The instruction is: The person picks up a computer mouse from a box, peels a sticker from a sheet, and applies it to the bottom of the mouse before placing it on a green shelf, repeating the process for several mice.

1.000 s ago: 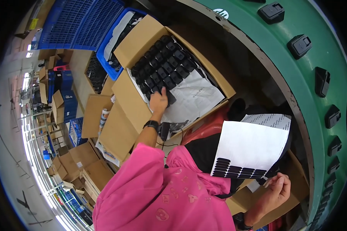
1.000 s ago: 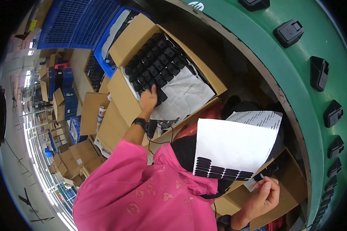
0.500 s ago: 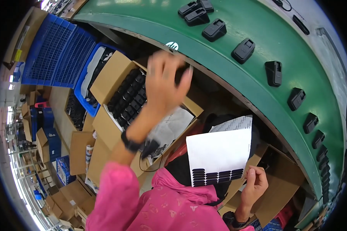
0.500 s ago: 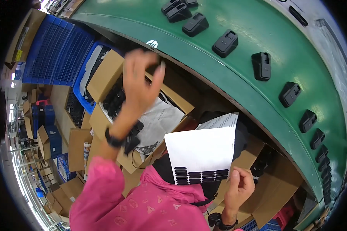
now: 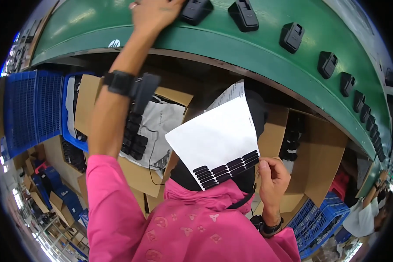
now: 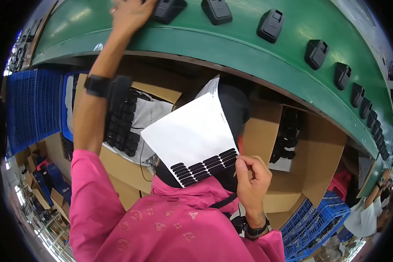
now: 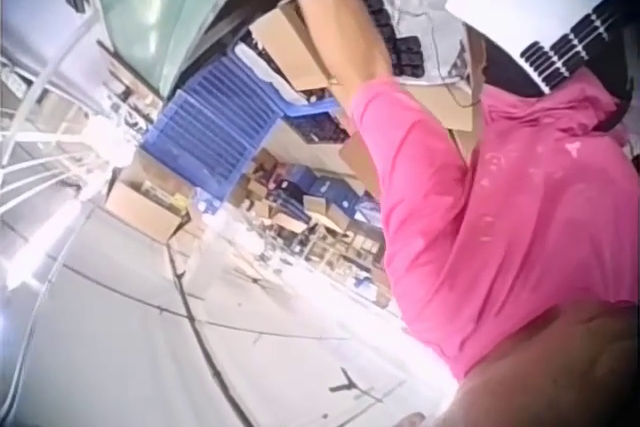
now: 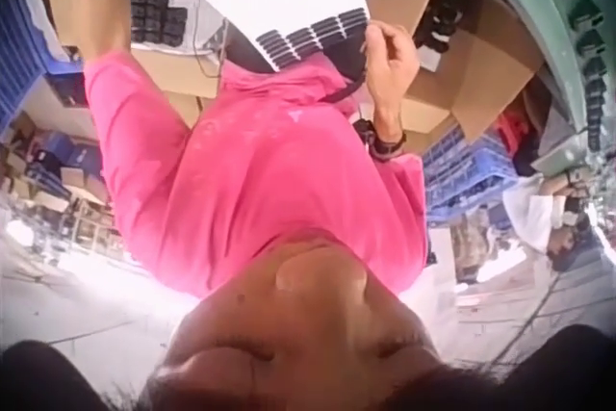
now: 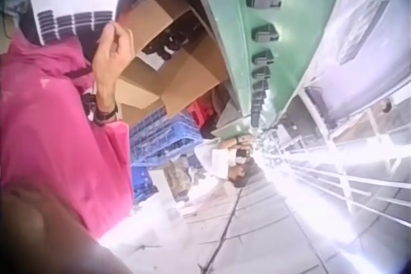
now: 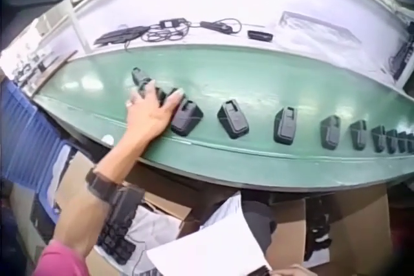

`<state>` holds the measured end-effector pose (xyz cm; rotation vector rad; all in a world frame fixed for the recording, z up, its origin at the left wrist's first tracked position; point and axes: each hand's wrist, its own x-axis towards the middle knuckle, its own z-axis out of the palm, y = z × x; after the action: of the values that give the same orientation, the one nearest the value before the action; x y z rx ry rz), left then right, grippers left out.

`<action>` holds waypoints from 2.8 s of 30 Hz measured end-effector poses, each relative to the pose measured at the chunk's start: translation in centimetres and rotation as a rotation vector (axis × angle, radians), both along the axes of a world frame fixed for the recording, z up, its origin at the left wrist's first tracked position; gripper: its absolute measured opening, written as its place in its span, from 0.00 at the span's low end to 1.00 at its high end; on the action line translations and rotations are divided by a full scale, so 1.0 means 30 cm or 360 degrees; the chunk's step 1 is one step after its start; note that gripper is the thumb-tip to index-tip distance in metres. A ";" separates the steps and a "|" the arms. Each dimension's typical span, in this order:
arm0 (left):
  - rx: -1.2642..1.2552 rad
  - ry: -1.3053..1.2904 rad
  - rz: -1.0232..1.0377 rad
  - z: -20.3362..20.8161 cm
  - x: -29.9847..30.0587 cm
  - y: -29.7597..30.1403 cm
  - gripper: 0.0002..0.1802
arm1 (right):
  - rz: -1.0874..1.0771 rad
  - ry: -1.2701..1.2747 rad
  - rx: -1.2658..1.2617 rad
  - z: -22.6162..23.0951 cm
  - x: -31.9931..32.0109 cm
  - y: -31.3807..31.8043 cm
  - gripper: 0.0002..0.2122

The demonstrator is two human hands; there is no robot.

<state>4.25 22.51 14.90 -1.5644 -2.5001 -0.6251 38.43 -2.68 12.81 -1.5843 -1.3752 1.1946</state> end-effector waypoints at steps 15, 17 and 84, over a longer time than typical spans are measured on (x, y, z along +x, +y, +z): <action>0.0174 -0.0032 0.0110 0.056 -0.263 0.184 0.50 | 0.0221 -0.0612 0.0449 0.016 -0.029 -0.012 0.12; -0.0017 -0.0085 0.0033 0.002 -0.442 0.249 0.43 | 0.0234 -0.0549 0.0423 0.009 -0.048 -0.034 0.15; -0.0311 -0.2568 -0.1284 0.114 0.534 -0.915 0.24 | -0.0129 0.0680 -0.0070 0.306 -0.135 0.003 0.05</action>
<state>20.27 -4.93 18.33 -2.8494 -2.3688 -2.6849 34.37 -2.58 21.98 -1.3013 -1.0057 1.4215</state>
